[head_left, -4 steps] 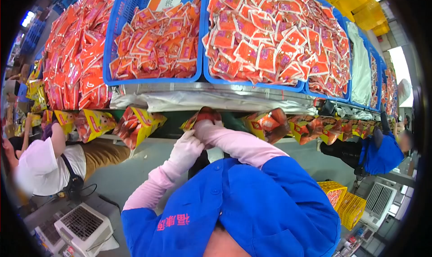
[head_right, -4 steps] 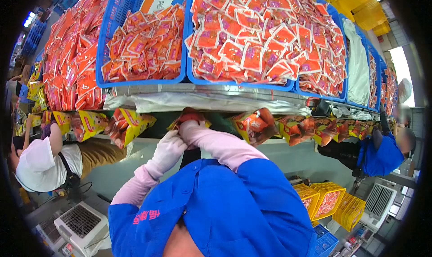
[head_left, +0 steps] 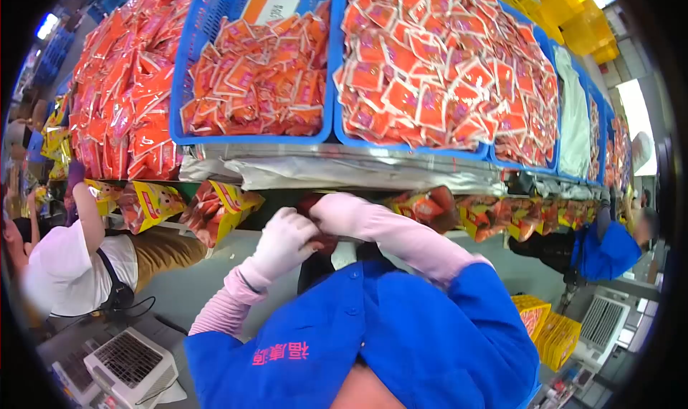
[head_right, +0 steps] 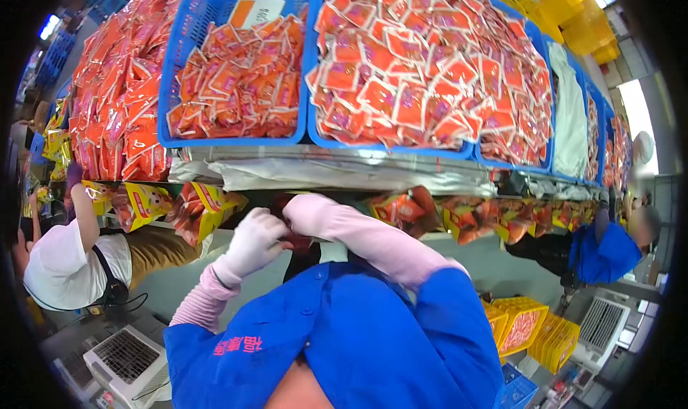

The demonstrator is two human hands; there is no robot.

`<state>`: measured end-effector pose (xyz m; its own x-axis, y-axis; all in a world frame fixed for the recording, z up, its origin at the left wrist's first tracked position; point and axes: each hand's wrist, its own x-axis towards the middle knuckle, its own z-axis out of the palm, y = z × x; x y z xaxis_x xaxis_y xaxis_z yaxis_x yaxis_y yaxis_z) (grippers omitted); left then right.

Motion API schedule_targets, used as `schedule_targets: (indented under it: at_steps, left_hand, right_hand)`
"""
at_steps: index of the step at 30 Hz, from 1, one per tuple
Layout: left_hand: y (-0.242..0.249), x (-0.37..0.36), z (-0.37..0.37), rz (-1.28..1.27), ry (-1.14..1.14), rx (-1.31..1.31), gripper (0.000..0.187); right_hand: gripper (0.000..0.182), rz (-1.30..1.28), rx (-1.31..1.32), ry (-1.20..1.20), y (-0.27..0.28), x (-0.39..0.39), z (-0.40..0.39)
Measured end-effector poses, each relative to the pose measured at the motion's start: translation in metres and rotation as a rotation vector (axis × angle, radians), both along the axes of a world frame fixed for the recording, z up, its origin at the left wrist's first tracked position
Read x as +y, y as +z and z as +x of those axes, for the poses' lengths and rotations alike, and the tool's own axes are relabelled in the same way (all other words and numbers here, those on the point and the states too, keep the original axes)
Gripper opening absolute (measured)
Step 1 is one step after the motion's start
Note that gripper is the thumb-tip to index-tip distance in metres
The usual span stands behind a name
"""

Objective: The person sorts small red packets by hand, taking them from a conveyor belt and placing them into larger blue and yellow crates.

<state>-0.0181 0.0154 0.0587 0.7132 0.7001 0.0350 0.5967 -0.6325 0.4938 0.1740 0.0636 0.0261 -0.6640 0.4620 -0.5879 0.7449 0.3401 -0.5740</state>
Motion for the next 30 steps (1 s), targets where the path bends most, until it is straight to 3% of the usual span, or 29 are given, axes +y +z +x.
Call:
schedule_targets:
  at_steps: [1, 2, 3, 4, 5, 6, 7, 8, 10, 11, 13, 15, 17, 18, 19, 21, 23, 25, 26, 27, 30]
  left_hand:
    - [0.010, 0.031, -0.009, -0.028, 0.093, -0.174, 0.016]
    - [0.008, 0.063, -0.015, 0.117, 0.147, -0.178, 0.014]
    - [0.010, 0.091, -0.013, 0.214, 0.226, -0.248, 0.013]
    - [-0.002, 0.125, -0.013, 0.221, 0.277, -0.168, 0.012]
    - [-0.026, 0.163, -0.007, 0.265, 0.330, -0.231, 0.015]
    - [-0.042, 0.197, 0.003, 0.160, 0.426, -0.118, 0.028]
    - [-0.061, 0.234, 0.016, -0.134, 0.561, -0.051, 0.041]
    - [-0.095, 0.267, 0.027, -0.193, 0.636, -0.135, 0.047]
    - [-0.154, 0.310, 0.039, -0.176, 0.624, -0.119, 0.046]
    - [-0.171, 0.320, 0.040, -0.183, 0.601, -0.071, 0.045]
    - [-0.177, 0.338, 0.034, -0.051, 0.600, 0.057, 0.038]
    - [-0.080, 0.290, 0.034, -0.334, 0.707, -0.318, 0.025]
    - [-0.056, 0.250, 0.014, -0.317, 0.480, -0.489, 0.015]
    - [-0.013, 0.204, 0.027, -0.331, 0.341, -0.558, 0.014]
    - [0.023, 0.153, 0.049, -0.336, 0.208, -0.634, 0.013]
    - [0.020, 0.089, 0.076, 0.120, -0.086, -0.477, 0.011]
    - [-0.003, 0.048, 0.102, 0.152, -0.242, -0.224, 0.017]
    - [-0.032, 0.031, 0.106, 0.092, -0.190, 0.069, 0.029]
    - [-0.038, 0.026, 0.098, 0.190, -0.170, 0.060, 0.038]
    - [-0.023, 0.029, 0.089, 0.061, -0.252, 0.159, 0.045]
    - [-0.039, 0.030, 0.068, 0.212, -0.350, 0.258, 0.018]
  right_hand:
    - [0.020, 0.139, 0.033, -0.239, 0.059, 0.020, 0.012]
    - [0.027, 0.474, 0.108, -0.461, 0.065, 0.031, 0.034]
    - [0.031, 0.735, 0.135, -0.505, 0.073, 0.048, 0.057]
    - [0.035, 0.785, 0.061, -0.575, 0.078, 0.062, 0.075]
    - [0.033, 0.978, 0.017, -0.568, 0.035, 0.076, 0.098]
    - [0.033, 0.702, -0.053, -0.501, 0.010, 0.089, 0.117]
    - [0.033, 0.723, -0.063, -0.496, 0.001, 0.092, 0.119]
    - [0.031, 0.750, 0.054, -0.605, -0.004, 0.089, 0.120]
    - [0.025, 0.700, 0.211, -0.902, 0.008, 0.080, 0.112]
    - [0.025, 0.700, 0.196, -0.917, 0.009, 0.075, 0.117]
    - [0.027, 0.360, 0.680, -1.339, 0.008, 0.055, 0.135]
    - [0.027, 0.112, 0.941, -1.494, 0.045, 0.024, 0.150]
    - [0.026, 0.153, 1.043, -1.526, 0.055, -0.005, 0.172]
    - [0.026, 0.123, 1.018, -1.556, 0.068, -0.016, 0.179]
    - [0.027, 0.126, 1.069, -1.524, 0.069, -0.023, 0.185]
    - [0.025, 0.166, 0.920, -1.377, 0.079, -0.033, 0.188]
    - [0.022, 0.158, 0.714, -1.159, 0.094, -0.035, 0.174]
    - [0.024, 0.209, 0.462, -0.819, 0.109, -0.031, 0.149]
    - [0.025, 0.207, 0.305, -0.639, 0.099, -0.028, 0.138]
    - [0.026, 0.209, 0.149, -0.457, 0.082, -0.024, 0.126]
    - [0.032, 0.011, -0.210, -0.061, 0.024, -0.007, 0.065]
